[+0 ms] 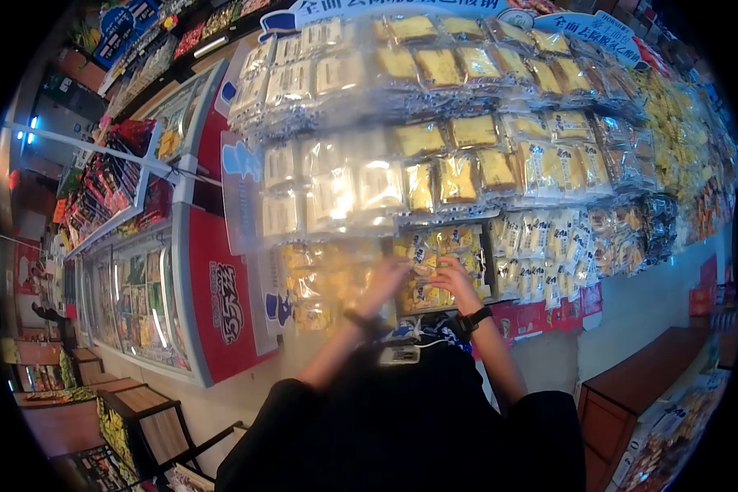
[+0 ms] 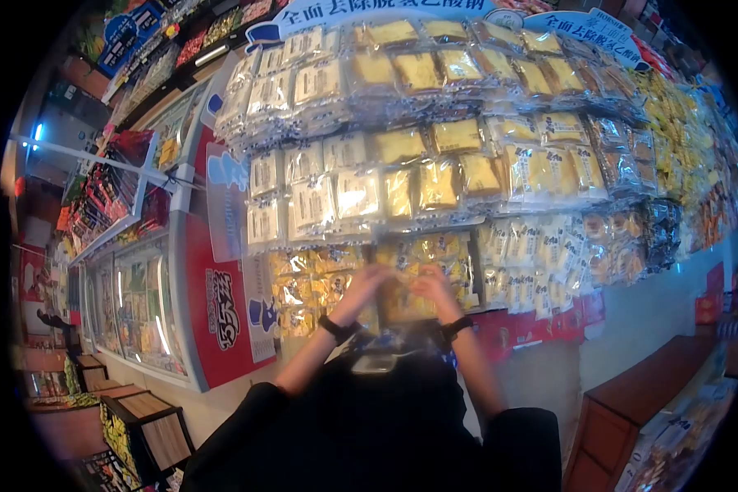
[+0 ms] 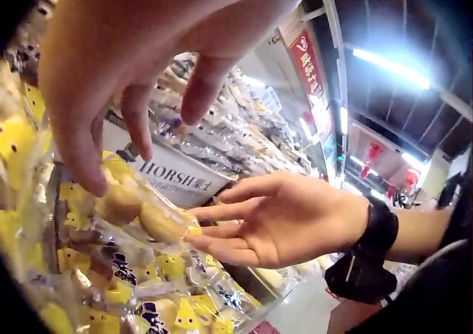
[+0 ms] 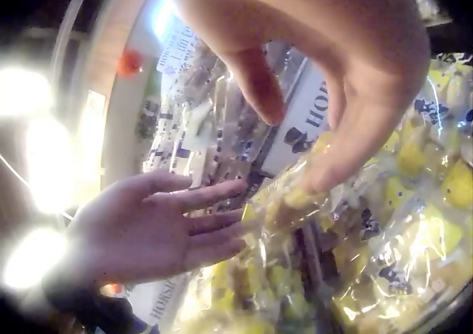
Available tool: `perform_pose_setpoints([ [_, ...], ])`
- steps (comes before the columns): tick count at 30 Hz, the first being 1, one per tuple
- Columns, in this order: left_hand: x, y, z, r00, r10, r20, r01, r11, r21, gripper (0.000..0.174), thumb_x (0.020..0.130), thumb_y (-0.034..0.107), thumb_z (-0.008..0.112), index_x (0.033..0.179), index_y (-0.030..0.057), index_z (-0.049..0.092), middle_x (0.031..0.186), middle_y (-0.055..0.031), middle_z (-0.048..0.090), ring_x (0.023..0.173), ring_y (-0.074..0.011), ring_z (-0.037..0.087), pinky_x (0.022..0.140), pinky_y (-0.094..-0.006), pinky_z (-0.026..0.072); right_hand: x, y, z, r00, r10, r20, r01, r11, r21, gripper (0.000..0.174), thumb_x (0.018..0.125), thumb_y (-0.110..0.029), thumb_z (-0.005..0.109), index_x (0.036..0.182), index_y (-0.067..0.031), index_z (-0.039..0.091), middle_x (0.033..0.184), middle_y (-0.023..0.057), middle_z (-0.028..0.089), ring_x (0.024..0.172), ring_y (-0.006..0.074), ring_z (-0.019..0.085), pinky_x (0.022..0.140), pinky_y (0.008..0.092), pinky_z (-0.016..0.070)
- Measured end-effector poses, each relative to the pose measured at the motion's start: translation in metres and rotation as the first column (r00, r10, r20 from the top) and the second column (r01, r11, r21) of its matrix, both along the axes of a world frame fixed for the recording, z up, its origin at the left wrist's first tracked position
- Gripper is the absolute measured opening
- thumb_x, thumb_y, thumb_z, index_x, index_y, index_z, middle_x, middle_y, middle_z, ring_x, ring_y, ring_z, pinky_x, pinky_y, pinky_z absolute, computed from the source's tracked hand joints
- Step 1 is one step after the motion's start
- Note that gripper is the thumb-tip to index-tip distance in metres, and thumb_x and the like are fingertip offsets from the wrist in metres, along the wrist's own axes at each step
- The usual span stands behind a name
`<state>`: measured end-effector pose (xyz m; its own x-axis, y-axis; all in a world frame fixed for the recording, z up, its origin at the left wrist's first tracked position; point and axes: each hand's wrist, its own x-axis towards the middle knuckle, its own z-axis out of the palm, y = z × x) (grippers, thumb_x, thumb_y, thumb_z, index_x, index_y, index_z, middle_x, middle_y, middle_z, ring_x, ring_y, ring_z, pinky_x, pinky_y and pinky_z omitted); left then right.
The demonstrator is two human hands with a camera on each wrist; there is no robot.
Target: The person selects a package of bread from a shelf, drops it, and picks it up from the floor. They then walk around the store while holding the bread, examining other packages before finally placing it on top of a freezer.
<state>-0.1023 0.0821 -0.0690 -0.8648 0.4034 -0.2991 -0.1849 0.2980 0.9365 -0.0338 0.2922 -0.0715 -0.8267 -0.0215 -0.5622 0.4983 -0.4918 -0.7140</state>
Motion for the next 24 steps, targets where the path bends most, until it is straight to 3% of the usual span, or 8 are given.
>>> perform_pose_setpoints([
  [4,0.040,-0.034,0.065,0.971,0.173,0.167,-0.176,0.984,0.002,0.030,0.096,0.020,0.055,0.118,0.0022,0.062,0.110,-0.0056,0.065,0.101,-0.0133,0.060,0.085,-0.0277,0.0486,0.028,-0.019,0.026,0.991,0.086,-0.103,-0.077,0.994,0.083,0.040,0.091,-0.011,0.054,0.130,-0.0034,0.047,0.105,0.0116,0.060,0.090,0.0235,0.067,0.083,0.0310,0.0540],
  [5,0.044,-0.048,0.073,0.979,0.121,0.165,-0.130,0.990,0.049,0.027,0.095,0.018,0.055,0.116,0.0022,0.062,0.110,-0.0048,0.064,0.103,-0.0122,0.059,0.085,-0.0279,0.0488,0.035,-0.026,0.034,0.980,0.146,-0.136,-0.132,0.986,0.106,0.041,0.091,-0.008,0.054,0.131,-0.0032,0.049,0.104,0.0097,0.058,0.088,0.0195,0.066,0.081,0.0290,0.0532],
  [8,0.069,-0.073,0.087,0.883,0.319,0.344,-0.394,0.903,0.173,0.024,0.094,0.015,0.054,0.113,0.0029,0.062,0.109,-0.0046,0.064,0.101,-0.0130,0.059,0.084,-0.0287,0.0497,0.046,-0.045,0.045,0.868,0.471,-0.158,-0.434,0.874,0.218,0.041,0.091,-0.005,0.054,0.132,-0.0046,0.052,0.107,0.0086,0.058,0.089,0.0155,0.066,0.080,0.0263,0.0521],
  [9,0.075,-0.080,0.100,0.874,0.345,0.343,-0.418,0.893,0.168,0.023,0.092,0.013,0.052,0.111,0.0037,0.062,0.110,-0.0044,0.063,0.102,-0.0141,0.059,0.085,-0.0303,0.0502,0.046,-0.052,0.048,0.852,0.504,-0.144,-0.464,0.853,0.241,0.039,0.090,-0.002,0.056,0.129,-0.0041,0.056,0.109,0.0081,0.059,0.088,0.0122,0.065,0.078,0.0242,0.0516],
  [13,0.104,-0.105,0.086,0.797,0.520,0.307,-0.573,0.812,0.111,0.023,0.091,0.013,0.054,0.110,0.0053,0.064,0.109,-0.0033,0.063,0.102,-0.0146,0.059,0.084,-0.0314,0.0505,0.047,-0.069,0.053,0.763,0.601,-0.238,-0.549,0.797,0.250,0.036,0.094,-0.019,0.060,0.128,-0.0070,0.058,0.110,0.0044,0.063,0.094,0.0110,0.061,0.080,0.0277,0.0508],
  [16,0.115,-0.118,0.070,0.789,0.538,0.297,-0.582,0.809,0.079,0.024,0.091,0.013,0.054,0.112,0.0065,0.064,0.109,-0.0034,0.063,0.102,-0.0150,0.059,0.083,-0.0311,0.0502,0.045,-0.081,0.048,0.708,0.675,-0.206,-0.607,0.731,0.310,0.036,0.095,-0.019,0.059,0.128,-0.0060,0.057,0.110,0.0051,0.062,0.094,0.0121,0.061,0.081,0.0285,0.0509],
  [19,0.122,-0.130,0.054,0.845,0.502,0.186,-0.499,0.864,-0.066,0.027,0.091,0.014,0.055,0.115,0.0067,0.064,0.112,-0.0041,0.062,0.102,-0.0157,0.059,0.083,-0.0310,0.0498,0.038,-0.093,0.028,0.688,0.685,-0.240,-0.560,0.711,0.425,0.040,0.091,-0.013,0.061,0.130,-0.0047,0.056,0.111,0.0052,0.062,0.089,0.0117,0.061,0.078,0.0269,0.0500],
  [24,0.122,-0.132,0.028,0.881,0.455,-0.133,-0.470,0.873,-0.129,0.031,0.090,0.014,0.058,0.118,0.0037,0.064,0.118,-0.0078,0.059,0.102,-0.0180,0.058,0.085,-0.0311,0.0484,0.031,-0.110,0.014,0.674,0.655,-0.343,-0.475,0.739,0.478,0.044,0.089,-0.011,0.062,0.132,-0.0072,0.056,0.120,0.0070,0.060,0.093,0.0117,0.059,0.082,0.0290,0.0491],
])
